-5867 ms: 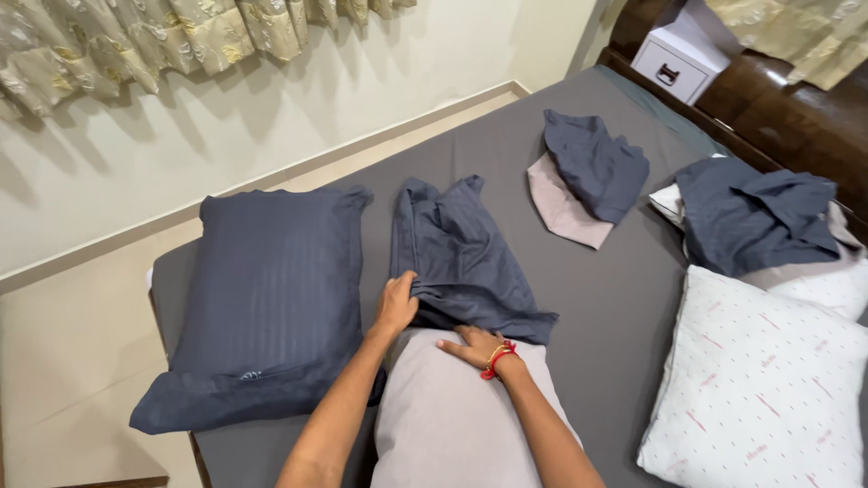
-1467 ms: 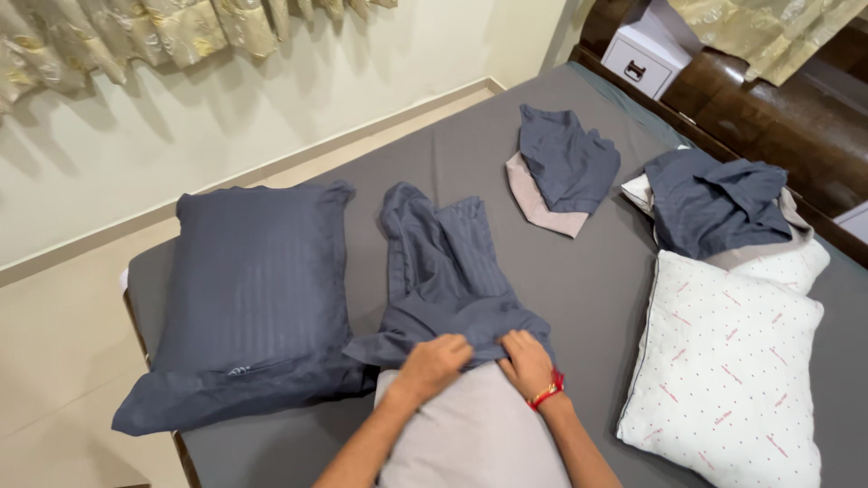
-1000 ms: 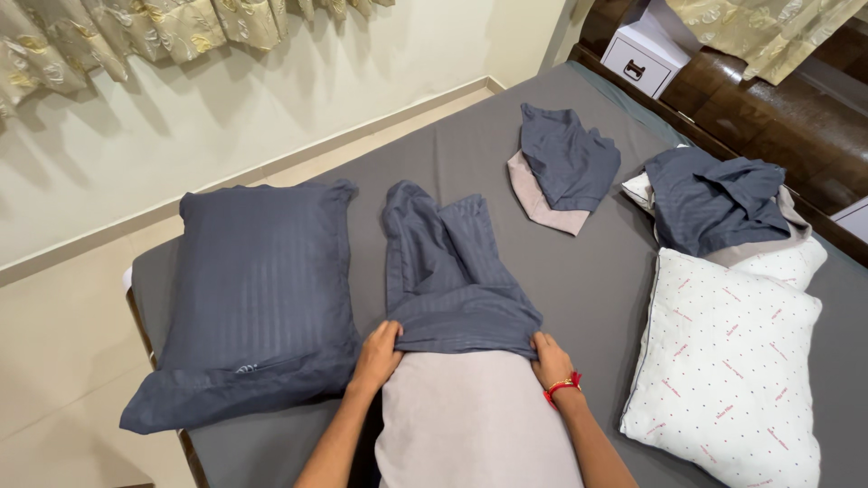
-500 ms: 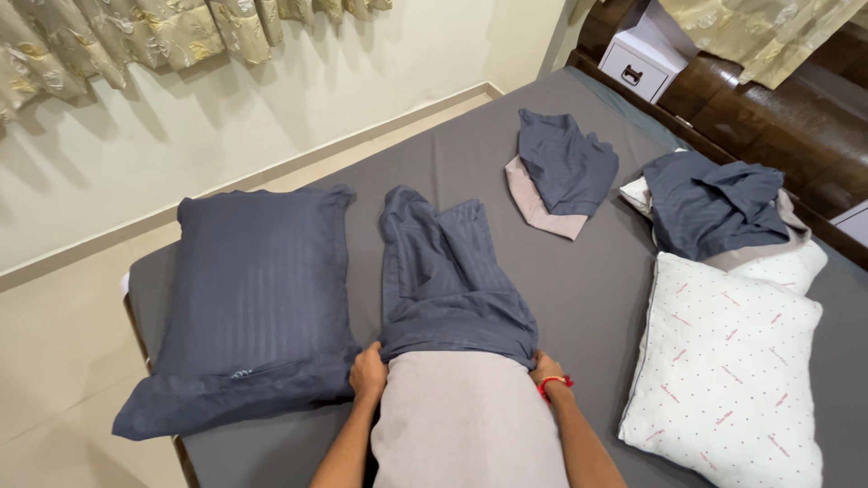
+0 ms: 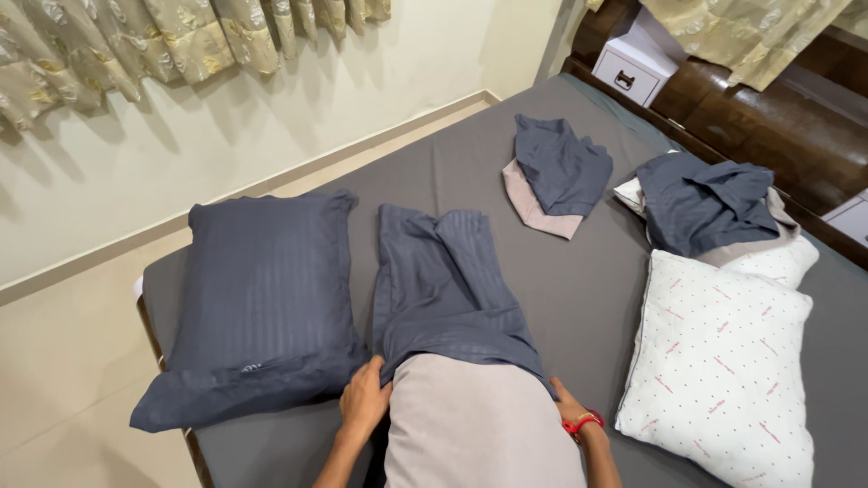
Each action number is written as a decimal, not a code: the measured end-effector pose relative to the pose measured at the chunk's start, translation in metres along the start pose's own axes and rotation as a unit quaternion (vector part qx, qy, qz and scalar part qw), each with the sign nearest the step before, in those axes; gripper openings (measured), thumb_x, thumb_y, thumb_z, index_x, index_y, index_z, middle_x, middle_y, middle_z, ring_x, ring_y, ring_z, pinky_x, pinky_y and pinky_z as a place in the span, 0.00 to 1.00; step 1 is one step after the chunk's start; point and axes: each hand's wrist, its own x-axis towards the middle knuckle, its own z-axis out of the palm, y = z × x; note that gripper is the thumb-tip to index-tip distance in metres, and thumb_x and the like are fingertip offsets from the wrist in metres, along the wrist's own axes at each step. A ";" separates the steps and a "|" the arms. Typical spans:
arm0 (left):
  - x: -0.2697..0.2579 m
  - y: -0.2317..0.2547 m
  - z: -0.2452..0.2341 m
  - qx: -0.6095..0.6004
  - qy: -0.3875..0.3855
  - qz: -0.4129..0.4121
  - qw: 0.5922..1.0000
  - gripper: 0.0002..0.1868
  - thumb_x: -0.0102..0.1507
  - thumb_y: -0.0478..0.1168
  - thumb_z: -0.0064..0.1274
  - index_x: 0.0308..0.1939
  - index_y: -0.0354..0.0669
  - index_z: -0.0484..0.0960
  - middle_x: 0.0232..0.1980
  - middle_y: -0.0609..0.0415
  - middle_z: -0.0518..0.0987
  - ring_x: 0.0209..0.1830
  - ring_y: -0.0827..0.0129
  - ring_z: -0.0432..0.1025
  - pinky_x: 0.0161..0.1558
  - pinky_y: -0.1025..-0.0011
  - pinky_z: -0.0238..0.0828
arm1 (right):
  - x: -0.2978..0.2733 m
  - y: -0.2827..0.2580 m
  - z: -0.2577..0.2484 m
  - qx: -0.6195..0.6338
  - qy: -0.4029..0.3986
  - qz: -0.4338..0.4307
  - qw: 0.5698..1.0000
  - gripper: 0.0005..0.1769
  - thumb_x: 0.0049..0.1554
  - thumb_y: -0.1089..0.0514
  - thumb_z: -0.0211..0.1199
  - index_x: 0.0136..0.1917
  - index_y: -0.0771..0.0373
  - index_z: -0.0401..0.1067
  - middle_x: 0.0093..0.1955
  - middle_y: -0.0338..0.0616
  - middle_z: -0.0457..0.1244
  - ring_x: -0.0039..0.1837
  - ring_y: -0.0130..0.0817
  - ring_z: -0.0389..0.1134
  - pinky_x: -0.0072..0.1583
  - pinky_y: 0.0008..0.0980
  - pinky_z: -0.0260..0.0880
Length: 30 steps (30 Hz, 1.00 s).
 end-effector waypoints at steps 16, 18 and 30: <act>0.098 0.028 0.045 -0.025 0.087 0.140 0.986 0.19 0.53 0.35 0.54 0.48 0.44 0.85 0.47 0.41 0.82 0.49 0.44 0.76 0.50 0.51 0.72 | 0.004 -0.060 0.024 -0.111 0.260 -0.325 0.902 0.25 0.52 0.60 0.61 0.63 0.64 0.66 0.55 0.56 0.65 0.59 0.57 0.64 0.58 0.49 0.64; 0.084 0.040 0.047 -0.025 0.087 0.162 0.983 0.17 0.55 0.34 0.53 0.47 0.44 0.86 0.47 0.42 0.82 0.50 0.46 0.76 0.52 0.52 0.72 | -0.002 -0.056 0.025 -0.133 0.288 -0.342 0.885 0.18 0.53 0.60 0.61 0.56 0.66 0.69 0.52 0.53 0.65 0.57 0.54 0.65 0.57 0.46 0.65; -0.041 0.045 -0.035 -0.007 0.130 0.401 0.907 0.13 0.39 0.31 0.58 0.27 0.39 0.78 0.33 0.50 0.73 0.39 0.53 0.72 0.50 0.55 0.69 | -0.077 -0.062 0.027 -0.038 0.281 -0.417 0.864 0.09 0.41 0.68 0.56 0.38 0.70 0.63 0.38 0.53 0.57 0.43 0.49 0.59 0.47 0.40 0.63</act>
